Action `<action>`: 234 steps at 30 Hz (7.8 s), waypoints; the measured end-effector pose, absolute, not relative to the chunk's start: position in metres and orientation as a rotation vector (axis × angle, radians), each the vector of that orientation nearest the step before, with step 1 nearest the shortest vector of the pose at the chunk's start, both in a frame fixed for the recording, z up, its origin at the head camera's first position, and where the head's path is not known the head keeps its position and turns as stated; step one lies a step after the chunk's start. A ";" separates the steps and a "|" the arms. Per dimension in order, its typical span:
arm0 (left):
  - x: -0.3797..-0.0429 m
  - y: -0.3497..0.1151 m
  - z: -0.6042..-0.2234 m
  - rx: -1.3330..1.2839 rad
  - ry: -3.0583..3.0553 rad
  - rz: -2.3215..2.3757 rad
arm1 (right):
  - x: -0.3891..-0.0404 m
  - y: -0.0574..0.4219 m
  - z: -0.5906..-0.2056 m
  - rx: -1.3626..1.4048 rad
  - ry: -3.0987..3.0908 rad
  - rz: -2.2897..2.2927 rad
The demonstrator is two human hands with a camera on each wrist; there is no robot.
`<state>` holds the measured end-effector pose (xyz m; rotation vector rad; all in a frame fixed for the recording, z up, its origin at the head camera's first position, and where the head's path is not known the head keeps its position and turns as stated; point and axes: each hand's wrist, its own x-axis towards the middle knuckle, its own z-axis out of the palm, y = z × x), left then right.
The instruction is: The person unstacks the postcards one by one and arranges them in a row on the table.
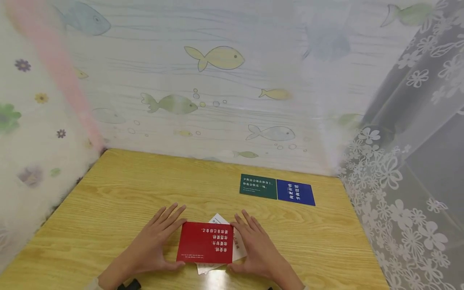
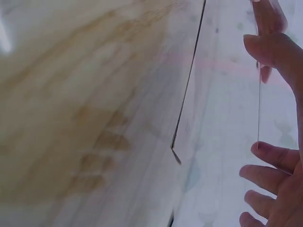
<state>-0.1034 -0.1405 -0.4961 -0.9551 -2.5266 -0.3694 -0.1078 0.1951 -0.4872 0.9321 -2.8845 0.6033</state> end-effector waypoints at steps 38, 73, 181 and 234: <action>-0.108 -0.153 -0.505 -0.966 -2.486 -0.439 | -0.123 0.196 -0.492 1.103 -2.633 0.554; -0.121 -0.164 -0.499 -0.914 -2.527 -0.554 | -0.138 0.188 -0.480 1.063 -2.687 0.531; -0.198 -0.162 -0.504 -0.844 -2.831 -0.395 | -0.217 0.171 -0.496 0.927 -3.033 0.712; -0.311 -0.118 -0.495 -0.850 -3.185 -0.630 | -0.316 0.210 -0.495 0.822 -3.188 0.821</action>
